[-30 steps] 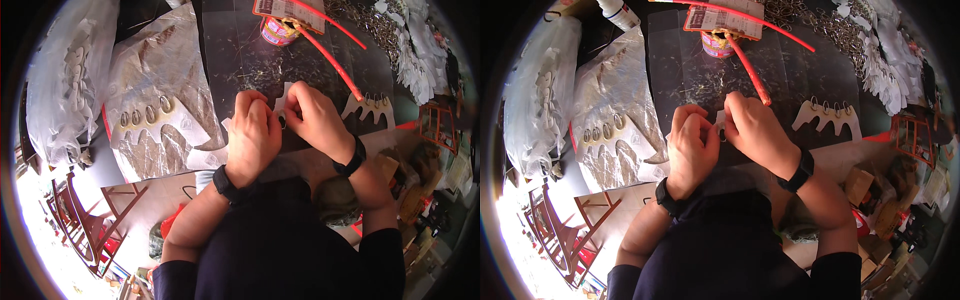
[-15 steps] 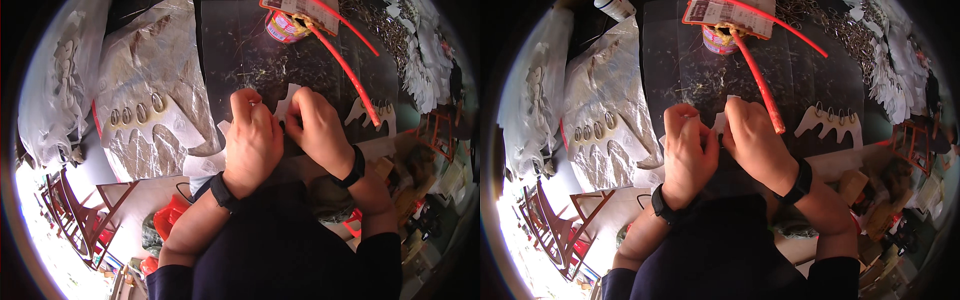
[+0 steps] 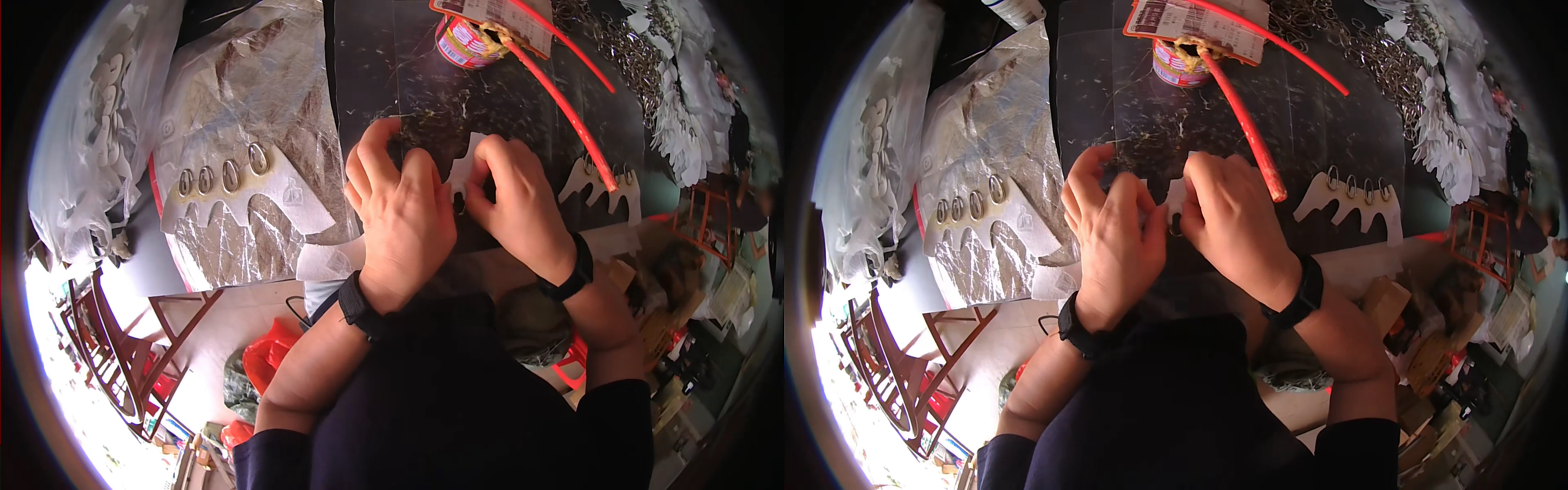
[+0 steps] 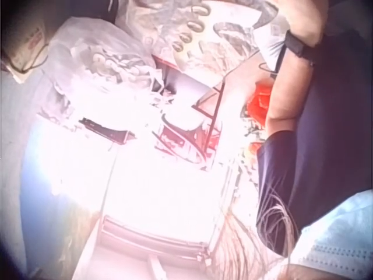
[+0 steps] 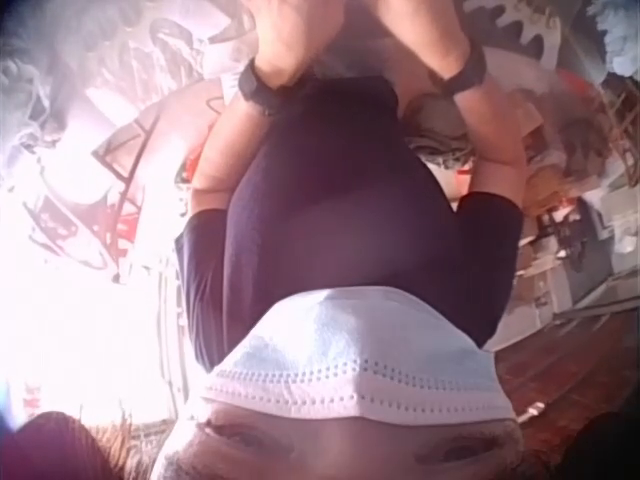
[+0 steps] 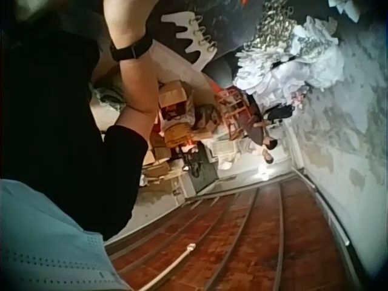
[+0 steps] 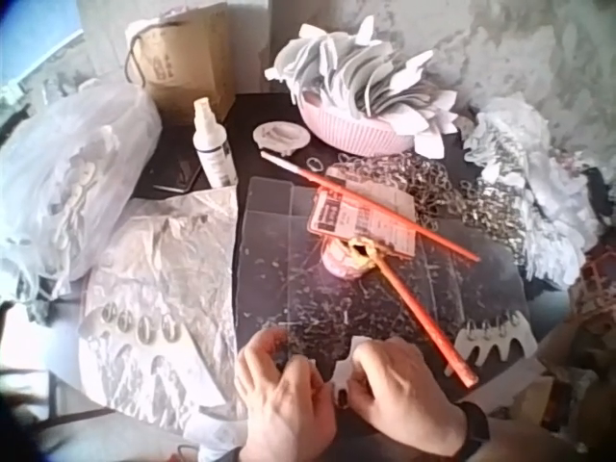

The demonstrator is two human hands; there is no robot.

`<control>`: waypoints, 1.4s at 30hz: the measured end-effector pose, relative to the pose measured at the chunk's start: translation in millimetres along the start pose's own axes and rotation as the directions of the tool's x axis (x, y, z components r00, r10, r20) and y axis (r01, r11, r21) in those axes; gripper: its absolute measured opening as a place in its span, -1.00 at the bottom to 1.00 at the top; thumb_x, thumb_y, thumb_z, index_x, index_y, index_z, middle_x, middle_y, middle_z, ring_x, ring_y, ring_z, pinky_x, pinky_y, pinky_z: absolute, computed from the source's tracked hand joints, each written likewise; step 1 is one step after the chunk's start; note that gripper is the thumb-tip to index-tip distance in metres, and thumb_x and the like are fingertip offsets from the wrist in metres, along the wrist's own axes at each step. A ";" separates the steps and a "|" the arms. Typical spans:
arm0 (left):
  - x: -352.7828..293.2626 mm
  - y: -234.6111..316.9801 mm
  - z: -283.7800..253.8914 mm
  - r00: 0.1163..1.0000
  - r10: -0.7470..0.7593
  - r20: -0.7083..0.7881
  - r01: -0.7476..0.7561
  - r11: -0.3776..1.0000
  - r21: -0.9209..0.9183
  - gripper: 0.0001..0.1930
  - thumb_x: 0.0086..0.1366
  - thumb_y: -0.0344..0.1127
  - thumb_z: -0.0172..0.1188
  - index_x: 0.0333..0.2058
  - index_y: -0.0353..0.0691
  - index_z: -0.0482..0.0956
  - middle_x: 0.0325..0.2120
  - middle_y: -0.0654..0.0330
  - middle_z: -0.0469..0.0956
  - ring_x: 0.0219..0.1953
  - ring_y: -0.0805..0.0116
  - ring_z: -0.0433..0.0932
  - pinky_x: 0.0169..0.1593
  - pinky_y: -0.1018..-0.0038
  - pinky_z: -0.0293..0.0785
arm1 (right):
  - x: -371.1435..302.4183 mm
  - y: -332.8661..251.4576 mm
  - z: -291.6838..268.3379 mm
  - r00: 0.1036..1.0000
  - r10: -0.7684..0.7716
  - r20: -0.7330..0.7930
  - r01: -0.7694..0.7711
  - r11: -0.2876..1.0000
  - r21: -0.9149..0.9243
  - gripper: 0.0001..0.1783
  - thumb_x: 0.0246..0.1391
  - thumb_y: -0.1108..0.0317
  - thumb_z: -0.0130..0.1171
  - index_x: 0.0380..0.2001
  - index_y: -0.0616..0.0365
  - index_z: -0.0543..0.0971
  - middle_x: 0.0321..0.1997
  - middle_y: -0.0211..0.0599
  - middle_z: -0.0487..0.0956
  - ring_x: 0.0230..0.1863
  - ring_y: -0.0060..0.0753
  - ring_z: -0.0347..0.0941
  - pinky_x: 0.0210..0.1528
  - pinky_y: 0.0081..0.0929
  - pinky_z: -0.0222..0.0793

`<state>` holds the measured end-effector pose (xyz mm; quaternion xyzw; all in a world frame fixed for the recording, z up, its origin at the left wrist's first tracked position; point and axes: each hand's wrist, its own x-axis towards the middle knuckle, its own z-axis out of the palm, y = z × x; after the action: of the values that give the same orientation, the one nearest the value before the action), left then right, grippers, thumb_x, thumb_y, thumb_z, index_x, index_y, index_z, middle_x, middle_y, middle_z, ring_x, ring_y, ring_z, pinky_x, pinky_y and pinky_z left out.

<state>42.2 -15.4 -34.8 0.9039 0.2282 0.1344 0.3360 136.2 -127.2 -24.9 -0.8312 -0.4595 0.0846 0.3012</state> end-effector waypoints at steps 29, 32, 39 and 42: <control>-3.5 -7.4 4.8 0.986 0.133 -0.103 -0.132 0.991 0.009 -0.85 -0.10 -0.47 0.24 -0.49 -0.06 0.60 0.08 -0.03 0.18 0.13 -0.12 0.14 0.09 0.10 0.11 | -9.0 10.3 -3.6 0.993 0.118 0.020 -0.113 0.982 -0.154 -0.84 -0.20 0.40 0.29 -0.48 -0.15 0.59 -0.19 -0.35 0.24 -0.11 -0.21 0.20 -0.04 -0.31 0.14; -3.2 -7.5 5.6 0.985 0.137 -0.105 -0.136 0.991 0.021 -0.85 -0.09 -0.47 0.23 -0.49 -0.06 0.60 0.08 -0.03 0.18 0.13 -0.12 0.14 0.09 0.09 0.12 | -9.5 10.0 -3.3 0.991 0.133 0.027 -0.125 0.974 -0.191 -0.84 -0.19 0.37 0.30 -0.46 -0.17 0.59 -0.17 -0.36 0.23 -0.10 -0.19 0.21 -0.03 -0.25 0.12; -4.1 -8.3 7.0 0.984 0.124 -0.132 -0.124 0.992 0.003 -0.85 -0.10 -0.45 0.24 -0.48 -0.05 0.61 0.09 -0.04 0.18 0.13 -0.15 0.12 0.07 0.08 0.14 | -11.4 11.4 -4.2 0.995 0.096 0.012 -0.092 0.975 -0.202 -0.84 -0.17 0.33 0.29 -0.46 -0.26 0.60 -0.15 -0.40 0.22 -0.02 -0.21 0.17 -0.08 -0.23 0.09; -6.2 -10.6 9.9 0.982 0.119 -0.149 -0.122 0.993 -0.007 -0.88 -0.09 -0.43 0.24 -0.49 -0.07 0.60 0.10 -0.04 0.17 0.13 -0.15 0.12 0.06 0.09 0.15 | -11.7 13.5 -4.8 0.992 0.117 0.048 -0.105 0.976 -0.192 -0.86 -0.15 0.31 0.28 -0.45 -0.27 0.61 -0.15 -0.40 0.22 -0.01 -0.23 0.17 -0.07 -0.22 0.10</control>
<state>37.4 -16.9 -49.7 0.9008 0.1964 0.2232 0.3165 141.2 -144.0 -30.4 -0.8776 -0.4271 0.0817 0.2018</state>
